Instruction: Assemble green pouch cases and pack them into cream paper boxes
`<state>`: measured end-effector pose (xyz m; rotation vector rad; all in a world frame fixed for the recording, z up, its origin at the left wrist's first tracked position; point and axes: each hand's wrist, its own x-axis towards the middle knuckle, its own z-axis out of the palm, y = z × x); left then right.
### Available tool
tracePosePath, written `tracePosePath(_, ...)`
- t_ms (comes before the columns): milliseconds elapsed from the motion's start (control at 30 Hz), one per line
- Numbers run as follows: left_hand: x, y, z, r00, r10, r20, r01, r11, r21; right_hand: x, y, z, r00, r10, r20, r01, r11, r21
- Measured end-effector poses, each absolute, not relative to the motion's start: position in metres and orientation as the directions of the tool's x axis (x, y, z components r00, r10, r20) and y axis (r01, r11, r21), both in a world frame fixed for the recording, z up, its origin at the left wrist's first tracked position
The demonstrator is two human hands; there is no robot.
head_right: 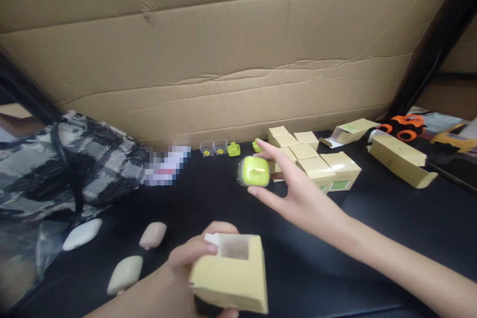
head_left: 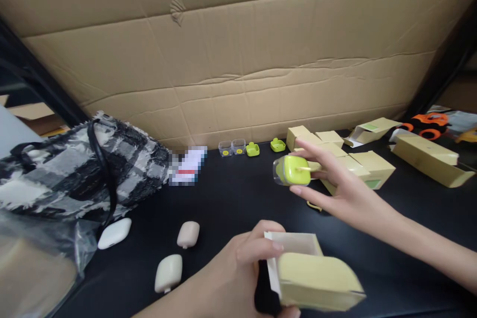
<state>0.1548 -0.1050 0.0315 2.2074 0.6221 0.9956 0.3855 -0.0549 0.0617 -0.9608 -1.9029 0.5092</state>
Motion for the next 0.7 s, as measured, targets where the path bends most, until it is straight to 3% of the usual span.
tracePosePath(100,0.163,-0.106,0.03,0.658,0.558,0.505,0.108,-0.733,0.671,0.381,-0.063,0.069,-0.287,0.809,0.514,0.192,0.574,-0.796)
tracePosePath(200,0.166,-0.107,0.033,0.634,0.663,0.397,0.298,-0.684,0.666,0.376,-0.077,0.072,-0.387,0.804,0.452,0.054,0.509,-0.859)
tracePosePath(300,0.165,-0.108,0.036,0.591,0.769,0.244,0.493,-0.583,0.645,0.375,-0.086,0.073,-0.469,0.757,0.455,0.099,0.557,-0.824)
tracePosePath(367,0.163,-0.107,0.034,0.583,0.779,0.23,0.539,-0.582,0.609,0.377,-0.089,0.073,-0.504,0.731,0.46,0.175,0.608,-0.775)
tracePosePath(567,0.161,-0.106,0.022,0.578,0.68,0.451,0.412,-0.72,0.558,0.38,-0.088,0.077,-0.549,0.709,0.442,0.331,0.67,-0.664)
tracePosePath(700,0.164,-0.105,0.021,0.575,0.657,0.488,0.348,-0.736,0.581,0.378,-0.089,0.082,-0.649,0.665,0.368,0.365,0.697,-0.617)
